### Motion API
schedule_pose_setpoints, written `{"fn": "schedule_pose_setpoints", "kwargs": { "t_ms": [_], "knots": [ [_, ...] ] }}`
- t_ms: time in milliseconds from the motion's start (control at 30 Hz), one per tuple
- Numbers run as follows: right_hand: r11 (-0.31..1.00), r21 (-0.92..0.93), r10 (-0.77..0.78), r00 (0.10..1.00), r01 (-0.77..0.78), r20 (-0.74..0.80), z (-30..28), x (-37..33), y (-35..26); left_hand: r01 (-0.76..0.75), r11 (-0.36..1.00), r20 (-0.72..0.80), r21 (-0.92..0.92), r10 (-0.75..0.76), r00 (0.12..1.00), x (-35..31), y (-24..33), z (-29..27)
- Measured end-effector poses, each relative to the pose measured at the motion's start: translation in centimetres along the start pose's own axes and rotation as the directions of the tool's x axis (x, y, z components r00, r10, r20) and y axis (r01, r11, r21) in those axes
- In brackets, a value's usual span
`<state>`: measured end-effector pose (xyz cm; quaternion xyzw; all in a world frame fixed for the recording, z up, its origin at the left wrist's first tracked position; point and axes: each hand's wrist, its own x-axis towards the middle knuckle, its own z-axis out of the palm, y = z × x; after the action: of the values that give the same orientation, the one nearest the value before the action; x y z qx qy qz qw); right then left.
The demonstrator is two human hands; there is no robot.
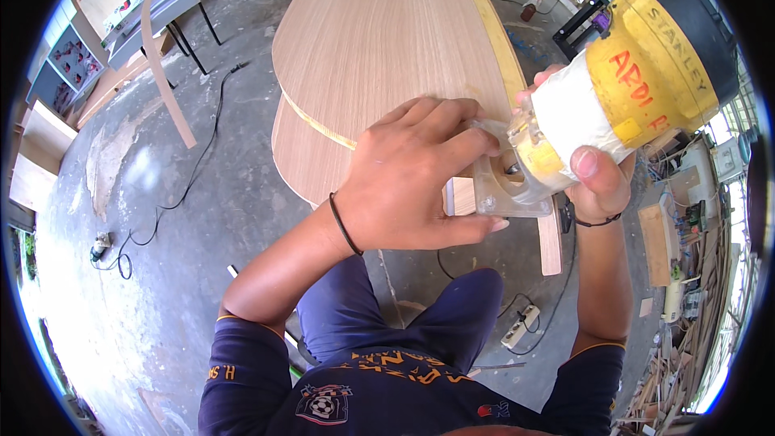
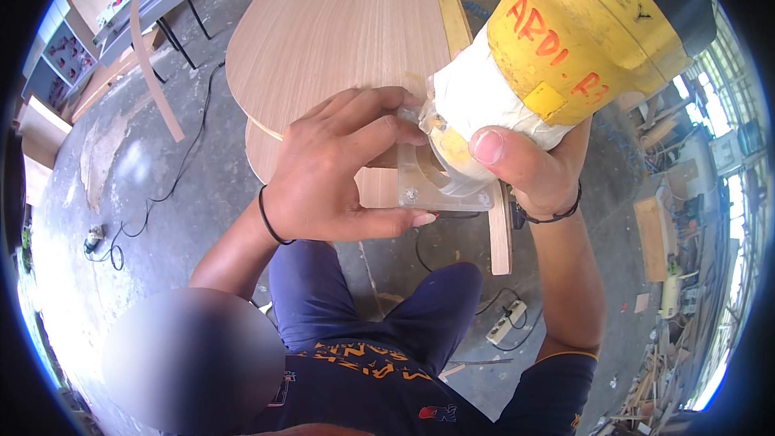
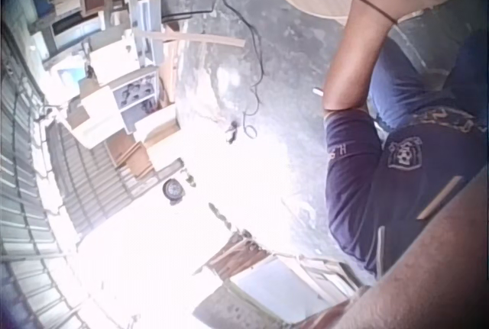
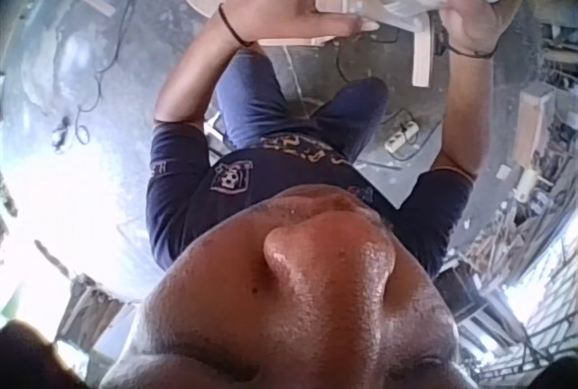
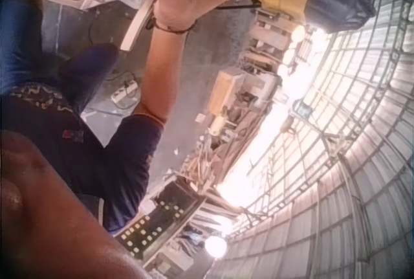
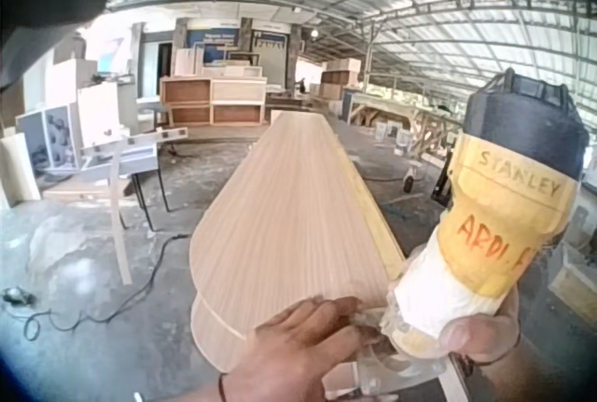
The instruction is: The person trims the edge of a curved wooden panel using a handheld router, plugs the tool into a power strip, and uses a tape measure to adjust the router base and measure the panel.
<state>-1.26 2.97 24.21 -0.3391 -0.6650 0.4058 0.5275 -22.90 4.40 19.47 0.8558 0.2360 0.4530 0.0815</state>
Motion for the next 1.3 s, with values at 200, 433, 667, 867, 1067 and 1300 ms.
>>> {"fn": "schedule_pose_setpoints", "kwargs": {
  "t_ms": [200, 433, 667, 867, 1067, 1300],
  "knots": [
    [1.000, -0.019, 0.011, 1.000, -0.011, 0.004, 0.12, -0.01, -0.16, 0.019, 1.000, 0.019, 0.021, -0.019, 1.000, 0.00, 0.16, -0.14],
    [1.000, -0.023, -0.006, 1.000, 0.006, 0.001, 0.00, -0.05, -0.13, 0.023, 0.999, 0.038, 0.025, -0.024, 0.999, 0.08, 0.24, -0.14],
    [1.000, -0.013, -0.017, 1.000, 0.018, 0.023, 0.28, 0.11, -0.20, 0.025, 0.999, 0.039, 0.039, -0.027, 0.999, -0.01, 0.16, -0.06],
    [0.999, -0.024, -0.028, 1.000, 0.028, 0.007, 0.46, 0.08, -0.15, 0.033, 0.999, 0.036, 0.035, -0.034, 0.999, -0.09, 0.13, -0.14],
    [0.999, -0.015, -0.032, 0.999, 0.032, 0.006, 0.23, 0.06, -0.05, 0.035, 0.999, 0.037, 0.035, -0.036, 0.999, 0.02, 0.27, -0.05],
    [1.000, -0.014, -0.025, 1.000, 0.025, 0.000, 0.44, 0.08, -0.25, 0.030, 0.999, 0.041, 0.024, -0.031, 0.999, -0.01, 0.24, -0.11]
  ]
}}
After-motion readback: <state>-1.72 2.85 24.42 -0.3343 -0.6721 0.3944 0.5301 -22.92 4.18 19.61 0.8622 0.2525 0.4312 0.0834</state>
